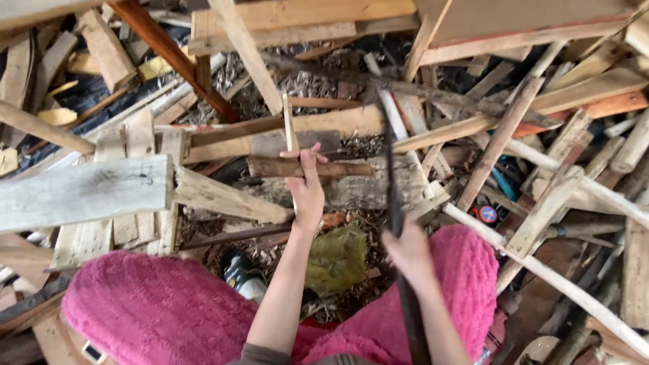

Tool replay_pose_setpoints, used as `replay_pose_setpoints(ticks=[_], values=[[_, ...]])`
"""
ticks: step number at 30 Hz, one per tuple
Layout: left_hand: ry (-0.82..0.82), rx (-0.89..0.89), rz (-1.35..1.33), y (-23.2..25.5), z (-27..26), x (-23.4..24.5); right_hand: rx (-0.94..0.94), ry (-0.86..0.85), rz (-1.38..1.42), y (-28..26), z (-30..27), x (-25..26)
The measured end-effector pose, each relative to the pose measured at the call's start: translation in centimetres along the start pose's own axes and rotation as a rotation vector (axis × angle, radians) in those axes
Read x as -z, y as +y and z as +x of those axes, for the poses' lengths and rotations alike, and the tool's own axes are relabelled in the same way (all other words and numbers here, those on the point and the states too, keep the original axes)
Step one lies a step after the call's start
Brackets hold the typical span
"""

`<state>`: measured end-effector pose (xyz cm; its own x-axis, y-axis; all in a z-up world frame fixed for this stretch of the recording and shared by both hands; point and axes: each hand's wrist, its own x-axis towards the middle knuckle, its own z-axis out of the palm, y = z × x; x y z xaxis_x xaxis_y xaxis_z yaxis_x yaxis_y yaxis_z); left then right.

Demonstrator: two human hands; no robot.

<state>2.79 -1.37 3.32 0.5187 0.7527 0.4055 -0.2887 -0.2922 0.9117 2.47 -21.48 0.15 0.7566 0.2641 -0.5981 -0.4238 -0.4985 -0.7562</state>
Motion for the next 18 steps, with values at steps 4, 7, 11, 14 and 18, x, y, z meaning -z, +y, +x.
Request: replay_pose_setpoints(ticks=[4,7,11,14,18], values=[[-0.014,0.01,-0.055,-1.1,0.0,-0.2,0.17,0.225,-0.086,-7.5,-5.9,3.2],[-0.006,0.035,-0.062,-0.4,0.2,-0.2,0.174,0.226,-0.123,-6.8,-4.2,2.5],[-0.021,0.044,-0.049,-0.3,0.3,0.0,-0.06,-0.006,-0.479,7.6,7.9,-4.1],[-0.031,0.01,-0.027,-0.7,0.0,0.5,-0.046,-0.012,-0.486,8.9,9.5,-3.5],[-0.036,0.0,-0.053,-1.1,0.2,0.9,-0.004,-0.148,-0.079,8.0,8.4,-2.1]])
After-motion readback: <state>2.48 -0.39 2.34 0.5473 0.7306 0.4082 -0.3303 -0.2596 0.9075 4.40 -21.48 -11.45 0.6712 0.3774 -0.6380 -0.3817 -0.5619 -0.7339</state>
